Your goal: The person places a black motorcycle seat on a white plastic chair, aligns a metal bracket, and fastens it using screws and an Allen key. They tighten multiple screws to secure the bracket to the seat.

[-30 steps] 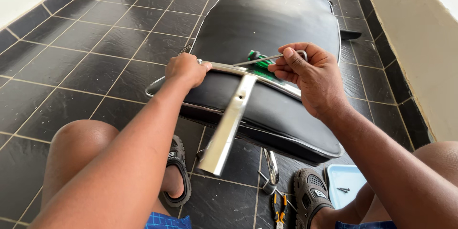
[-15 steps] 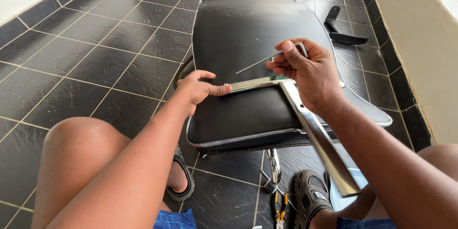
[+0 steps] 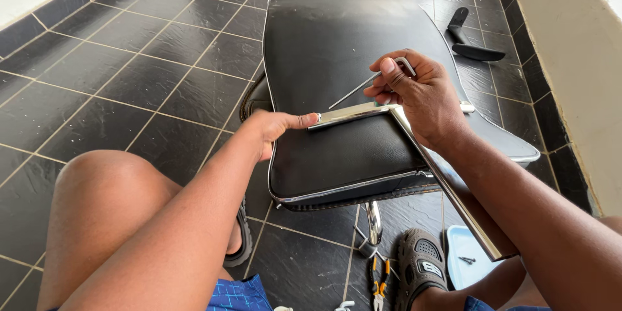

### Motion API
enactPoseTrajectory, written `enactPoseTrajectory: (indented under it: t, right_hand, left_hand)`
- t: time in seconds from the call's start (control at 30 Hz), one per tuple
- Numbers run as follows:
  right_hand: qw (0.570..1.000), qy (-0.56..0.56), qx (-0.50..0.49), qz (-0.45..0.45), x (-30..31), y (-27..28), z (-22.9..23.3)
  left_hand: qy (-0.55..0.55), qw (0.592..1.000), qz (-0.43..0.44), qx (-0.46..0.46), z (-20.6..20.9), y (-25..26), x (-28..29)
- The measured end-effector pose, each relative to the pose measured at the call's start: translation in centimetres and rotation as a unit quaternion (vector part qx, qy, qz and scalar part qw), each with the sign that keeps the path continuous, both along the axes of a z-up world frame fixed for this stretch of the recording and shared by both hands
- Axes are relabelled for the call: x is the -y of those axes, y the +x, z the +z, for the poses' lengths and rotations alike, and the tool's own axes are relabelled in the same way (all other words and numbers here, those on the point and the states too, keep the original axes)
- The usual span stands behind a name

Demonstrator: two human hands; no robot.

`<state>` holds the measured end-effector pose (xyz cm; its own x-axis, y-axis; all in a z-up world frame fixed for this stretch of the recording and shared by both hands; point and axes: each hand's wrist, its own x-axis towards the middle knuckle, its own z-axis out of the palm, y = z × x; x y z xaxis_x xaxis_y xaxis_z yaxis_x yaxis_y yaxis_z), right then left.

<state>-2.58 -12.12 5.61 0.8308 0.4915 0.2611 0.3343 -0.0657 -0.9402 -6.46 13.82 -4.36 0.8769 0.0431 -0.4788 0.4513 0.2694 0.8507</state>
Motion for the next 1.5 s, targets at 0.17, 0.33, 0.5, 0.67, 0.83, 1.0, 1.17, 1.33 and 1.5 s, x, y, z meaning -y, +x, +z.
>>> enactPoseTrajectory:
  t: [0.17, 0.33, 0.5, 0.67, 0.83, 1.0, 1.17, 1.33, 1.5]
  right_hand:
    - [1.0, -0.013, 0.017, 0.006, -0.5, 0.1, 0.5]
    - [0.999, -0.024, 0.028, 0.024, -0.7, -0.2, 0.8]
    - [0.996, -0.068, 0.052, 0.025, -1.6, -0.7, 1.8]
    - [0.992, -0.095, 0.075, 0.035, -3.6, -1.0, 2.9]
    - [0.984, -0.127, 0.108, 0.057, -5.5, -0.7, 3.6]
    - [0.977, -0.157, 0.117, 0.087, -7.2, 0.0, 3.7]
    - [0.97, -0.188, 0.127, 0.09, -8.3, 0.5, 3.3]
    - [0.961, -0.223, 0.142, 0.079, -9.2, 0.3, 3.5]
    - [0.946, -0.263, 0.176, 0.076, -10.1, -0.4, 4.3]
  left_hand:
    - [-0.05, 0.989, -0.068, -0.121, -0.2, -0.3, -0.1]
    - [-0.12, 0.985, -0.071, -0.097, -0.4, -0.8, -0.1]
    - [-0.154, 0.983, -0.071, -0.076, -0.6, -0.7, -0.2]
    - [-0.152, 0.985, -0.046, -0.072, -1.1, -0.3, 0.1]
    - [-0.138, 0.988, -0.014, -0.068, -1.1, -0.2, 0.5]
    - [-0.069, 0.997, 0.017, -0.039, -0.6, -0.4, 0.3]
    - [-0.059, 0.998, 0.009, -0.029, -0.5, -0.4, 0.2]
    - [-0.051, 0.998, 0.04, -0.02, -1.0, -0.2, 0.3]
    - [-0.012, 0.998, 0.052, -0.025, -1.4, 0.2, 0.3]
